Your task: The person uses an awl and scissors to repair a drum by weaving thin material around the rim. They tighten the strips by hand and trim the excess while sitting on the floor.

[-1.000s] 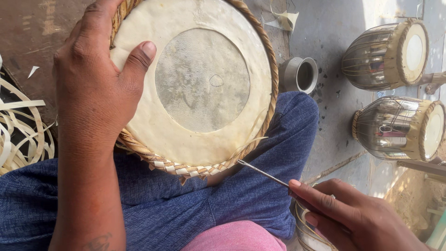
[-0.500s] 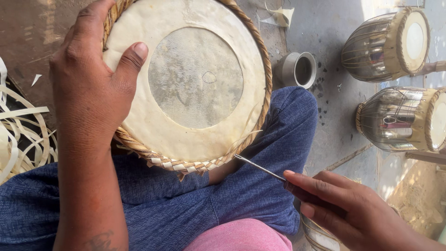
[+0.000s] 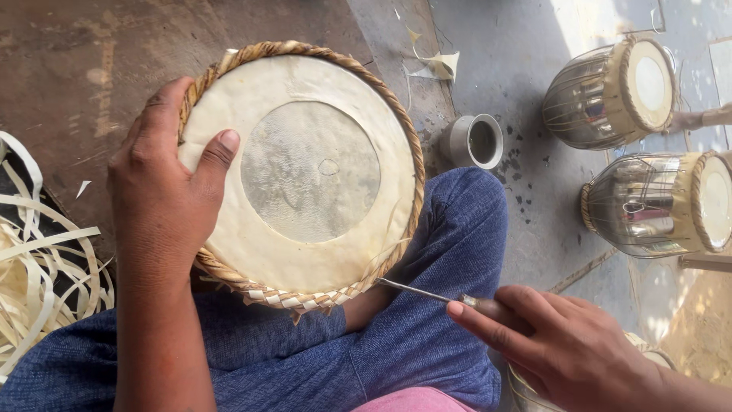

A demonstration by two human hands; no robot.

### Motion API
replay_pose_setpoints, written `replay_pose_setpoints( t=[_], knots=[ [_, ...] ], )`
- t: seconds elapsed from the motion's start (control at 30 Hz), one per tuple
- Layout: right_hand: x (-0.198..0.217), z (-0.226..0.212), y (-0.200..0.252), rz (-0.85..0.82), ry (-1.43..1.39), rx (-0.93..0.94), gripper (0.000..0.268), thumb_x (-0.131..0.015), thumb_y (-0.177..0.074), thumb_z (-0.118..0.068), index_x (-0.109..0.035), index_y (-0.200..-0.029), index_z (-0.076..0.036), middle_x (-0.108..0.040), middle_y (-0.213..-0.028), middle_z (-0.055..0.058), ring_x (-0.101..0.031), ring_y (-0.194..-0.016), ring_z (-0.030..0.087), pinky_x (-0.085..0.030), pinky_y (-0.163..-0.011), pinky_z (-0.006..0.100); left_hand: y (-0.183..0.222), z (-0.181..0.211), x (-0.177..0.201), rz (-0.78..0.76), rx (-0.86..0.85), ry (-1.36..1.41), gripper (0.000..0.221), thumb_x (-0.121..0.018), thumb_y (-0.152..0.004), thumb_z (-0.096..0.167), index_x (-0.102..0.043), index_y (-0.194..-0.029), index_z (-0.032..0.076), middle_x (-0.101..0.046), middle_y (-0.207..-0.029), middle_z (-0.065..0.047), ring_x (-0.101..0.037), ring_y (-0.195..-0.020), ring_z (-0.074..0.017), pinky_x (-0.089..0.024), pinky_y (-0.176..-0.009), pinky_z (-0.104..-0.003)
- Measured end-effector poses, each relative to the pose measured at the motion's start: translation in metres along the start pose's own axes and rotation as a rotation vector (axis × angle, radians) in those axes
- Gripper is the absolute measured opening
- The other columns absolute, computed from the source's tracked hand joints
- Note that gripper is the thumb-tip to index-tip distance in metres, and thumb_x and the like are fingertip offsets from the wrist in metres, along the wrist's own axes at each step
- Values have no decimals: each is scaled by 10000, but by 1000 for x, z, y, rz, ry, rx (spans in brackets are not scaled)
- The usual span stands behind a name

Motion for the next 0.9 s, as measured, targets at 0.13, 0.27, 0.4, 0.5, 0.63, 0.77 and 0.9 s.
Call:
replay_pose_setpoints(
  t=[0.13,0.27,0.4,0.5,0.63,0.77,0.9],
  knots=[
    [3,-2,-7,92,29,93,616,-674,-958,-327,-540,-1558,-288,-626,-1098,82,-668,-879,199,-544,-651,358,-1,3,2,19,-35,7,568,-802,-988,235,-572,-1463,24,-664,-1365,-251,-663,-1240,-404,-526,-1026,-475],
    [5,-2,-8,-105,-582,-235,592,-699,-961,-262,-557,-1532,-326,-664,-1093,20,-697,-905,175,-609,-700,343,-1,7,3,4,-5,13,570,-798,-953,228,-565,-1431,22,-658,-1323,-258,-656,-1197,-408,-522,-978,-474],
    [7,-6,-9,2,-255,-57,599,-672,-961,-297,-520,-1540,-325,-647,-1107,57,-682,-845,185,-571,-633,348,-2,10,5,-1,-65,-13,570,-814,-1006,224,-573,-1484,27,-667,-1368,-253,-659,-1260,-400,-523,-1039,-470],
    [8,-9,-6,83,114,76,649,-645,-939,-322,-494,-1570,-336,-625,-1069,58,-682,-806,187,-559,-622,367,-2,13,7,16,-44,23,548,-793,-941,207,-569,-1406,25,-662,-1322,-249,-655,-1217,-395,-524,-1000,-465],
    [3,-8,-8,-107,-107,-166,668,-666,-885,-369,-473,-1521,-438,-649,-1092,-27,-706,-730,129,-589,-602,326,-2,17,8,14,-33,31,548,-796,-942,222,-571,-1405,35,-666,-1326,-237,-661,-1222,-384,-526,-1006,-458],
    [0,-9,-4,-6,-179,-130,630,-697,-913,-258,-508,-1503,-377,-665,-974,-13,-682,-741,127,-574,-591,321,-1,15,6,5,-16,46,551,-799,-956,251,-568,-1413,50,-671,-1328,-221,-663,-1235,-370,-526,-1019,-452],
    [-4,-12,0,107,281,120,631,-600,-919,-223,-471,-1527,-335,-614,-976,64,-631,-706,165,-539,-555,354,-2,16,8,2,-57,3,561,-804,-955,229,-567,-1429,45,-665,-1346,-234,-656,-1247,-380,-518,-1037,-465]
  ],
)
Point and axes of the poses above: each hand's wrist, its own y-axis away from the middle knuckle, its own x-axis out of the back of the hand, z = x × y, the point moved 2 cm from there along -y, towards the middle knuckle
